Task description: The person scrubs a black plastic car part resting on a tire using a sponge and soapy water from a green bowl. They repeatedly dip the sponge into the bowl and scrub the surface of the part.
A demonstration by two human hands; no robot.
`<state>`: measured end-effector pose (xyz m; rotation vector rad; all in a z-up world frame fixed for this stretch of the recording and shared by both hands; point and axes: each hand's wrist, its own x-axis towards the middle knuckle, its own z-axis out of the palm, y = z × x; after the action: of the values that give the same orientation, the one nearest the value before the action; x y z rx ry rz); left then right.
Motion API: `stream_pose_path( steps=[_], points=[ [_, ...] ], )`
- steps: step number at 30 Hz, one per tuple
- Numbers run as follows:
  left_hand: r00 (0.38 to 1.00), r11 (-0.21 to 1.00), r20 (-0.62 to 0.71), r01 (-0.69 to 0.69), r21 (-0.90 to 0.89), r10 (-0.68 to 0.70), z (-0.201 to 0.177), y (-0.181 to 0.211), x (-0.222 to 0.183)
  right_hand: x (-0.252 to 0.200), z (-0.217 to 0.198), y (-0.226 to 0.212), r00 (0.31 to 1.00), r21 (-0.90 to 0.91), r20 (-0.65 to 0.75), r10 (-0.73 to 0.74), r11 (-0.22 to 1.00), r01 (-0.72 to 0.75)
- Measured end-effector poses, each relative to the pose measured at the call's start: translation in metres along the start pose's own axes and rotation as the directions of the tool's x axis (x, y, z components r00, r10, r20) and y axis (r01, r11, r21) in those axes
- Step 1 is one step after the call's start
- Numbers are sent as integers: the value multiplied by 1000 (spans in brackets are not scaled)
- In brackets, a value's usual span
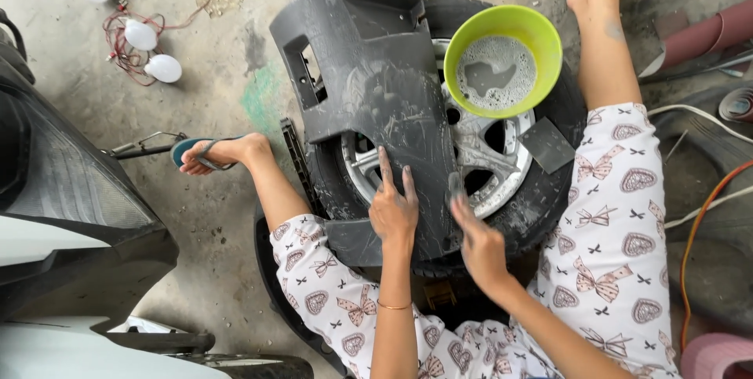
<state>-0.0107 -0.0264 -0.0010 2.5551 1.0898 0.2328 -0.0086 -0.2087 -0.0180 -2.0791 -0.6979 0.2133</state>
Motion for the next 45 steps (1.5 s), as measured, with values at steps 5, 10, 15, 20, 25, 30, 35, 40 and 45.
stream_pose_path(
  steps=[5,10,15,20,25,30,35,40,45],
  points=[
    [1000,1000,-17,18,11,-18,8,-1,1,-16,8,11,990,-74,-22,-142,987,140],
    [998,1000,-55,-5,17,6,7,-3,-1,-14,-1,-6,999,-31,-33,24,999,-25],
    [997,999,-77,-31,16,32,9,-4,-4,-26,1,18,984,-169,-10,-177,970,173],
    [983,997,-176,-59,-39,52,-18,16,-6,-26,-10,-28,992,-171,-92,-81,983,64],
    [982,999,-183,-52,-15,49,-14,15,-2,-8,5,0,988,-280,-108,-115,956,81],
    [986,998,-160,-48,-41,41,-17,16,-5,-35,1,-17,978,-261,-104,-179,954,146],
    [986,997,-162,-52,-48,43,-14,15,-1,-8,18,19,991,-141,-122,-47,990,29],
    [976,998,-211,-57,-28,50,-21,19,-2,-18,-1,-14,993,-150,-99,-68,987,53],
    [994,999,-106,-19,-41,15,-18,16,-4,6,-7,24,989,-140,-102,111,982,-125]
  ],
)
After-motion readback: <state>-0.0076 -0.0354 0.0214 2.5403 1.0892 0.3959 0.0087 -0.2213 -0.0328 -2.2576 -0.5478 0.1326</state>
